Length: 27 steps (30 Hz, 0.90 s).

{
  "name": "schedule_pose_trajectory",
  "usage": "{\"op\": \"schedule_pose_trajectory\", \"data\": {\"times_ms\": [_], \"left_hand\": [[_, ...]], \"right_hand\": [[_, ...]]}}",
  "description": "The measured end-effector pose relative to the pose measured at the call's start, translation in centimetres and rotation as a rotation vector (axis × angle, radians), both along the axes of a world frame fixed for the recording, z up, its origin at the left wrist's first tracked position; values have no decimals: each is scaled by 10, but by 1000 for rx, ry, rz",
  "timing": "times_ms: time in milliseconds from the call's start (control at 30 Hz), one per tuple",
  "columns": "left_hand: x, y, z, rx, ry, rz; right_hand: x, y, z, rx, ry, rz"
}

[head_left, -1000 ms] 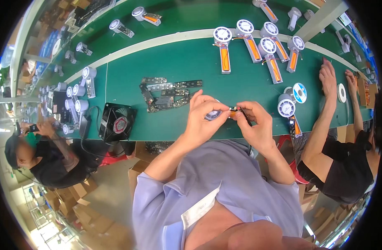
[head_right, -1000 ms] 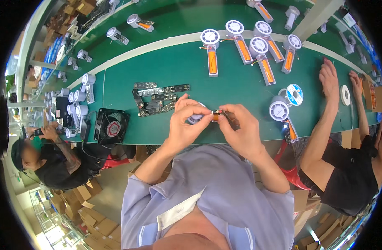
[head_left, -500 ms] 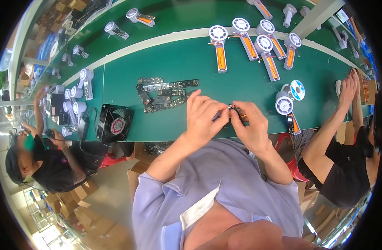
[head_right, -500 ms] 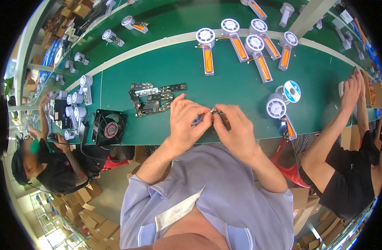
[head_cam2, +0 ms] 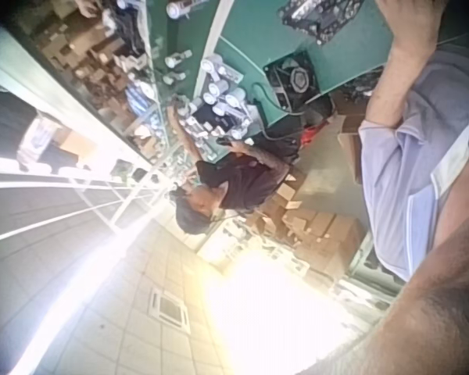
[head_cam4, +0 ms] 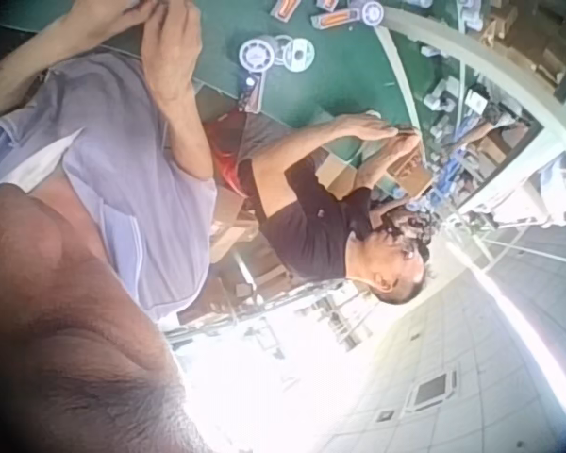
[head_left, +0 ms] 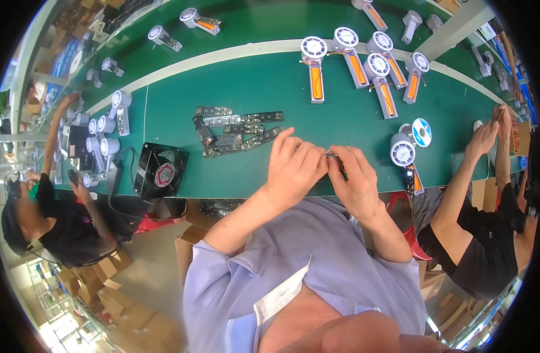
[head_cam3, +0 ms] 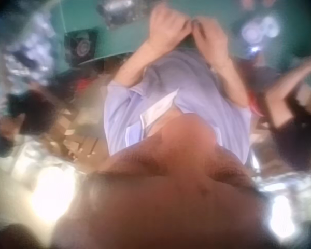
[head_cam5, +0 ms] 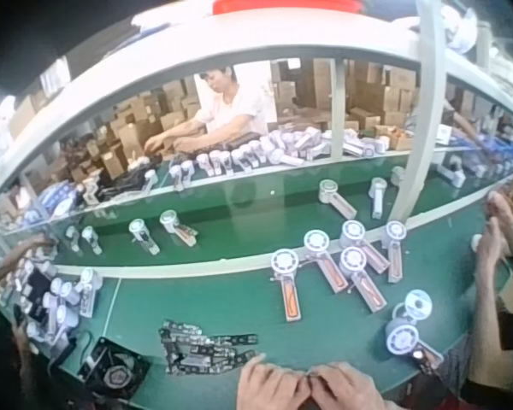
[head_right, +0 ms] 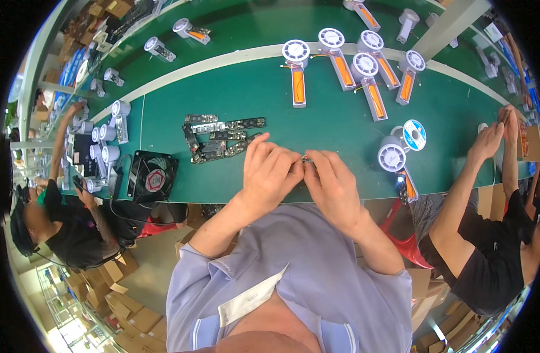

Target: Assembling handheld electronic fans by connecting components and fitting them into plastic housings.

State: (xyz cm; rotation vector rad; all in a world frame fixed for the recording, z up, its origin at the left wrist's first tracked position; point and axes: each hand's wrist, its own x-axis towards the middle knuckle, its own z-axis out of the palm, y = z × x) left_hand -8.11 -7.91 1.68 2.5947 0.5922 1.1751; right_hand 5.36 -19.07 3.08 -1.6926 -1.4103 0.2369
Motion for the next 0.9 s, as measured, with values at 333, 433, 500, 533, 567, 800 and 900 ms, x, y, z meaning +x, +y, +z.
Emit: {"op": "schedule_pose_trajectory", "data": {"times_ms": [333,433,500,533,567,800,900], "left_hand": [[-1,2,-1,6,23,-18],[-1,1,-2,11,61,-20],[0,1,-5,27,40,-25],[0,2,-5,28,41,-28],[0,2,-4,22,44,-36],[-3,3,-1,-35,52,-52],[-3,2,-1,-76,24,-62]], "right_hand": [[1,2,-4,47,-135,40],[1,2,-6,45,-145,37],[2,1,-6,42,-145,39],[5,1,-4,10,-104,51],[6,2,-3,-23,-63,63],[11,8,-4,-17,-161,93],[16,11,-6,-19,-201,126]]}}
